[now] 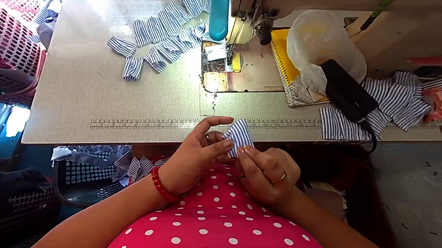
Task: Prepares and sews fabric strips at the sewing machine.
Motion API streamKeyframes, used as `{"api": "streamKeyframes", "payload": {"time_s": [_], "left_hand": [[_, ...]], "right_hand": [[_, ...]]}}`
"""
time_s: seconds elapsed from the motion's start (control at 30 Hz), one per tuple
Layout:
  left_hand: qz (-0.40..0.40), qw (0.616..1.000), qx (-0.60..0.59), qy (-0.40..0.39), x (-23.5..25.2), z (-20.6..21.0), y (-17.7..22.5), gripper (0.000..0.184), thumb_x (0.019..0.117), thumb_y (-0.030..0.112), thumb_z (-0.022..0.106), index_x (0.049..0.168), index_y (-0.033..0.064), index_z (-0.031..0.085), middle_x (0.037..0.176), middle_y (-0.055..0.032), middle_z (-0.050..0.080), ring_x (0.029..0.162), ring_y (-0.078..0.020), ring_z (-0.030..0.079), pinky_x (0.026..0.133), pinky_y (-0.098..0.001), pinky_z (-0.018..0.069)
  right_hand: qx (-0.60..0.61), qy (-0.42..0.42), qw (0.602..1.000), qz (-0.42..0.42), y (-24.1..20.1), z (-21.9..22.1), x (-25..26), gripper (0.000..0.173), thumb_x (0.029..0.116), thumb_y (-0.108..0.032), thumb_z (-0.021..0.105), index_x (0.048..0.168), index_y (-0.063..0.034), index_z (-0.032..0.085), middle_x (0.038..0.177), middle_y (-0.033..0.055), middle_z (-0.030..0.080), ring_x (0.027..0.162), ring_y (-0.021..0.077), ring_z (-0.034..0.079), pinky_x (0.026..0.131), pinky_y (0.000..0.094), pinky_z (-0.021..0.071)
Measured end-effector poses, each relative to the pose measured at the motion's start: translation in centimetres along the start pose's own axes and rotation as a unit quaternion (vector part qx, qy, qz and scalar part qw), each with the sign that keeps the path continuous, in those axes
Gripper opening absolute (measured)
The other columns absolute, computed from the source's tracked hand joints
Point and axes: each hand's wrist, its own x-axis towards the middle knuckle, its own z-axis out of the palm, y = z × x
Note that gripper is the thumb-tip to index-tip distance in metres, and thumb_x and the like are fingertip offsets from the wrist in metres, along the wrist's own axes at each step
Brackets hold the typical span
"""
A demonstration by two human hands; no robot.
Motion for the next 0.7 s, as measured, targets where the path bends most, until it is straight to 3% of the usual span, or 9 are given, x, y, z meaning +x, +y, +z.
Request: {"api": "streamKeyframes", "payload": {"time_s": [0.1, 0.17, 0.27, 0.33, 0.43, 0.5, 0.7], "left_hand": [[0.136, 0.984, 0.114, 0.024, 0.0, -0.3, -0.4, 0.026, 0.0944, -0.001, 0.067, 0.118, 0.0101, 0.064, 0.094, -0.0013, 0.067, 0.080, -0.0074, 0.065, 0.078, -0.0259, 0.0573], [0.203, 0.963, 0.175, 0.024, -0.1, -0.4, -0.3, 0.019, 0.0936, -0.002, 0.067, 0.108, 0.0096, 0.070, 0.097, 0.0005, 0.069, 0.080, -0.0049, 0.065, 0.074, -0.0218, 0.0576], [0.204, 0.954, 0.220, 0.025, -0.2, -0.6, 0.0, 0.033, 0.0918, -0.006, 0.066, 0.122, 0.0056, 0.068, 0.104, -0.0032, 0.068, 0.078, -0.0073, 0.065, 0.073, -0.0229, 0.0584], [0.196, 0.951, 0.237, 0.027, -0.3, -0.8, 0.0, 0.043, 0.0914, -0.006, 0.067, 0.132, 0.0054, 0.065, 0.109, -0.0041, 0.067, 0.078, -0.0075, 0.065, 0.072, -0.0228, 0.0588], [0.205, 0.941, 0.267, 0.023, -0.3, -0.8, 0.0, 0.048, 0.0905, -0.005, 0.068, 0.137, 0.0049, 0.063, 0.116, -0.0041, 0.066, 0.079, -0.0064, 0.064, 0.071, -0.0219, 0.0584], [0.232, 0.924, 0.305, 0.015, -0.2, -0.9, 0.0, 0.049, 0.0902, -0.003, 0.069, 0.138, 0.0040, 0.062, 0.119, -0.0052, 0.065, 0.080, -0.0064, 0.064, 0.071, -0.0218, 0.0587], [0.303, 0.850, 0.430, 0.009, -0.1, -0.8, 0.1, 0.045, 0.0895, 0.001, 0.070, 0.134, 0.0041, 0.067, 0.117, -0.0067, 0.067, 0.081, -0.0043, 0.062, 0.070, -0.0197, 0.0555]], "right_hand": [[0.038, -0.049, 0.997, 0.051, -0.4, 0.1, 0.2, 0.006, 0.0959, -0.009, 0.066, 0.097, -0.0055, 0.071, 0.090, 0.0114, 0.070, 0.071, 0.0199, 0.060, 0.061, 0.0294, 0.0488], [0.117, -0.109, 0.978, 0.138, -0.5, -0.2, 0.8, 0.010, 0.0932, -0.012, 0.066, 0.097, -0.0070, 0.074, 0.093, 0.0110, 0.072, 0.080, 0.0191, 0.068, 0.066, 0.0305, 0.0555], [0.271, -0.156, 0.908, 0.279, -0.1, -1.0, 1.5, 0.024, 0.0936, -0.027, 0.071, 0.110, -0.0094, 0.070, 0.094, 0.0022, 0.066, 0.078, 0.0052, 0.060, 0.067, 0.0218, 0.0524], [0.282, -0.161, 0.893, 0.311, 0.3, -1.8, 1.9, 0.035, 0.0953, -0.039, 0.070, 0.115, -0.0104, 0.066, 0.095, -0.0009, 0.065, 0.076, 0.0008, 0.057, 0.065, 0.0186, 0.0500], [0.113, -0.153, 0.958, 0.213, 0.9, -2.7, 2.7, 0.032, 0.1003, -0.032, 0.063, 0.113, -0.0043, 0.071, 0.094, 0.0085, 0.070, 0.083, 0.0163, 0.066, 0.070, 0.0310, 0.0545], [0.016, -0.158, 0.976, 0.150, 0.9, -2.9, 3.2, 0.030, 0.1003, -0.028, 0.063, 0.112, -0.0035, 0.074, 0.091, 0.0120, 0.071, 0.084, 0.0241, 0.067, 0.069, 0.0356, 0.0539], [-0.027, -0.155, 0.981, 0.110, 0.7, -2.9, 3.5, 0.027, 0.0998, -0.026, 0.064, 0.112, -0.0052, 0.076, 0.088, 0.0116, 0.070, 0.080, 0.0251, 0.066, 0.066, 0.0356, 0.0508]]}}
